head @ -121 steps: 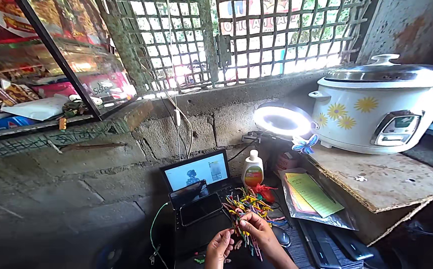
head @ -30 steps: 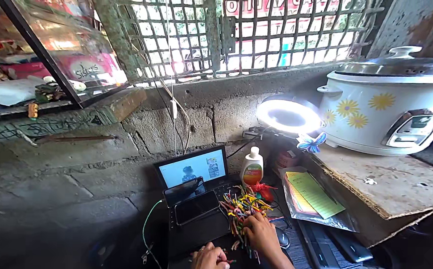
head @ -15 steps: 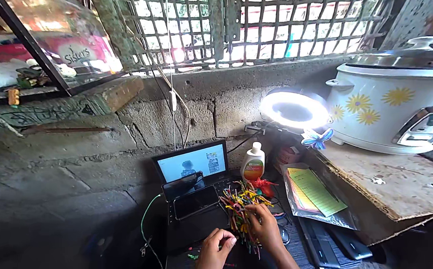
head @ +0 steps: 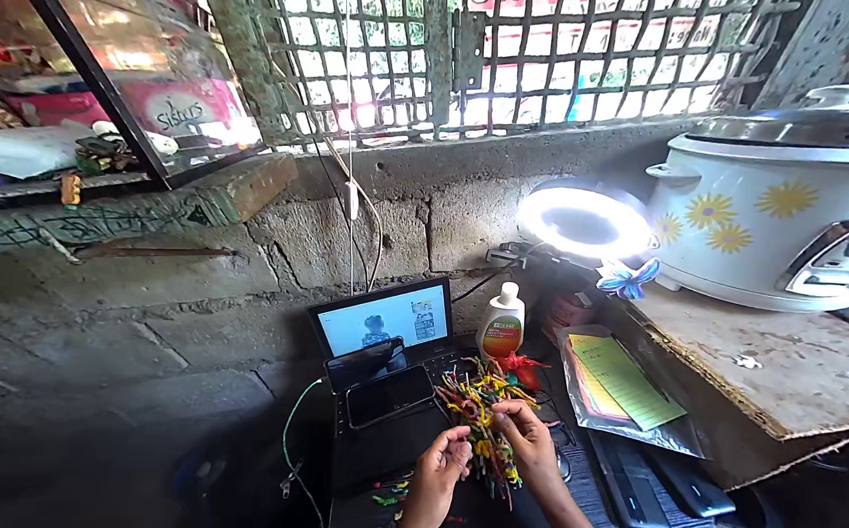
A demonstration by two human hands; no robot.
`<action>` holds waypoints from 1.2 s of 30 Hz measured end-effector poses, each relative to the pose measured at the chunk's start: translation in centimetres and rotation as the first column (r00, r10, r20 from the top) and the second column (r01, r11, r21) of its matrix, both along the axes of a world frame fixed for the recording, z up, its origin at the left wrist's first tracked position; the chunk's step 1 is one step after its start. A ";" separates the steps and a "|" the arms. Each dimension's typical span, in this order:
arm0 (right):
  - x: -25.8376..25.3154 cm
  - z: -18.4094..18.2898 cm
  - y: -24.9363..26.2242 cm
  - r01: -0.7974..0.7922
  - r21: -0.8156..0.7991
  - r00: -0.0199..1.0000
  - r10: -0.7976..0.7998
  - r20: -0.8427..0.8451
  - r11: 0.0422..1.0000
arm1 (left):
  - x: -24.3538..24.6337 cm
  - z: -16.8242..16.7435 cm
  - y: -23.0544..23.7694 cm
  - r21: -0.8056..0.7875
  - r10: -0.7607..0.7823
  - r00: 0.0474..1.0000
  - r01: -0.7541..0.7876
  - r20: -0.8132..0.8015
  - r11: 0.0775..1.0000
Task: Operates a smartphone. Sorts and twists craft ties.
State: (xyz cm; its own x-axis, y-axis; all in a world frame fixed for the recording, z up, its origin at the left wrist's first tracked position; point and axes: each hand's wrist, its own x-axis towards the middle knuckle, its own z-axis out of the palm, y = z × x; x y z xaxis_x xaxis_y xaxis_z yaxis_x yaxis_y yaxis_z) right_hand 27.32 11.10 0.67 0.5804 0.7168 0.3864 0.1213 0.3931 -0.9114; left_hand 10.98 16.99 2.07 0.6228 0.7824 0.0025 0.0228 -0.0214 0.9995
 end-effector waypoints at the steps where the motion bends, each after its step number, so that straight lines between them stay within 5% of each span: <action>1: -0.2 0.0 0.0 -0.064 0.003 0.998 0.064 0.014 0.998 | 0.0 0.0 0.0 -0.023 -0.003 1.000 0.003 0.012 1.000; 10: -0.9 -0.3 0.0 -0.329 -0.043 0.943 0.331 0.041 0.943 | 0.2 -0.1 0.4 -0.098 0.072 0.989 -0.059 0.133 0.993; 36: -1.5 0.3 -0.1 -0.401 -0.264 0.915 0.395 -0.080 0.877 | 0.5 -0.6 0.0 0.008 0.230 0.953 -0.237 0.198 0.972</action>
